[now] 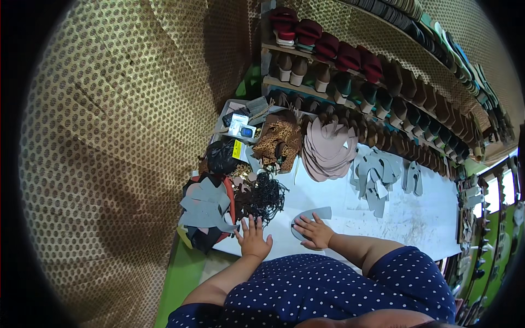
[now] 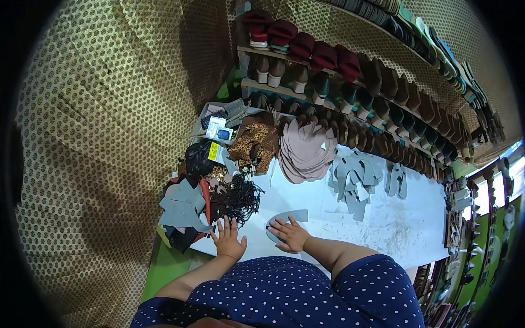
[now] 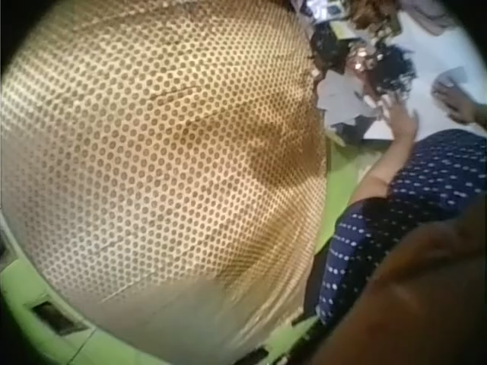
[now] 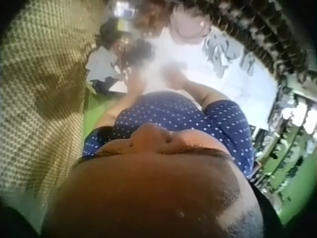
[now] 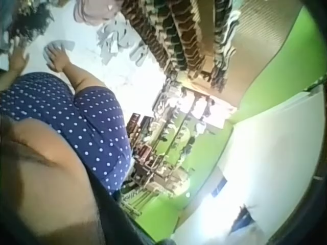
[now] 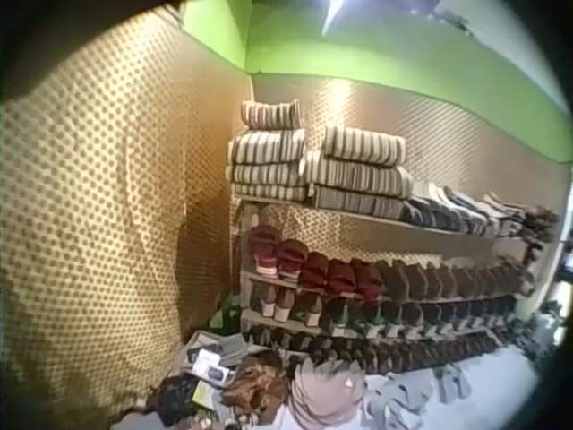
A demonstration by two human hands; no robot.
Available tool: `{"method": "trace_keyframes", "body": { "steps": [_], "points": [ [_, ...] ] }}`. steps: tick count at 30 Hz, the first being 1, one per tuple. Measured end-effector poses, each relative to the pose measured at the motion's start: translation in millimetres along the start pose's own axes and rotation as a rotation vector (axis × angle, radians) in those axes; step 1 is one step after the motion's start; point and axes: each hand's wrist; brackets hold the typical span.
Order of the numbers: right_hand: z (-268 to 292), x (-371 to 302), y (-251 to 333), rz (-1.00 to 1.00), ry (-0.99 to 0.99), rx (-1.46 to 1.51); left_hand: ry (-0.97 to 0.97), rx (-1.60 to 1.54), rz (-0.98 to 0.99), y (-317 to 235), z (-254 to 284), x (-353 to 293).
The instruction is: Sorting and arranging grey shoe component pieces on a workbench in a production facility.
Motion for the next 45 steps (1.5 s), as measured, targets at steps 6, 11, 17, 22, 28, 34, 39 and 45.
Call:
{"method": "trace_keyframes", "body": {
  "steps": [6, 11, 17, 22, 28, 34, 39, 45],
  "points": [
    [-6.5, -0.1, -7.1, 0.042, 0.037, -0.099, -0.018, 0.002, -0.005, 1.9, -4.5, -0.5],
    [-7.3, -0.1, -6.9, 0.015, 0.008, -0.049, -0.006, 0.006, 0.001, 0.3, -2.7, 1.0],
    [-5.9, 0.8, -7.2, 0.017, 0.04, -0.075, -0.005, -0.002, 0.0, 1.1, -3.7, 1.2],
    [-3.1, 1.3, -6.3, 0.016, 0.067, -0.044, 0.001, 0.002, -0.001, 0.0, -1.6, 1.0],
    [2.8, 4.0, -3.5, 0.035, 0.118, -0.105, -0.027, 0.005, -0.014, 1.7, -4.0, -0.1],
    [-1.5, 2.7, -6.1, 0.011, 0.082, -0.059, -0.038, 0.002, -0.018, 0.5, -1.8, 0.8],
    [1.3, 3.3, -3.3, 0.012, 0.1, -0.076, -0.038, 0.005, -0.009, -0.1, -0.1, 0.0],
    [-2.8, 1.0, -5.0, 0.01, 0.062, -0.098, -0.023, 0.02, -0.009, -1.1, -0.7, -0.9]
  ]
}}
Point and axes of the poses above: each hand's wrist, its own x-axis towards the middle knuckle, its own z-axis out of the back of the hand, y = z × x, and after that the axes turned 9 degrees about -y, right-handed
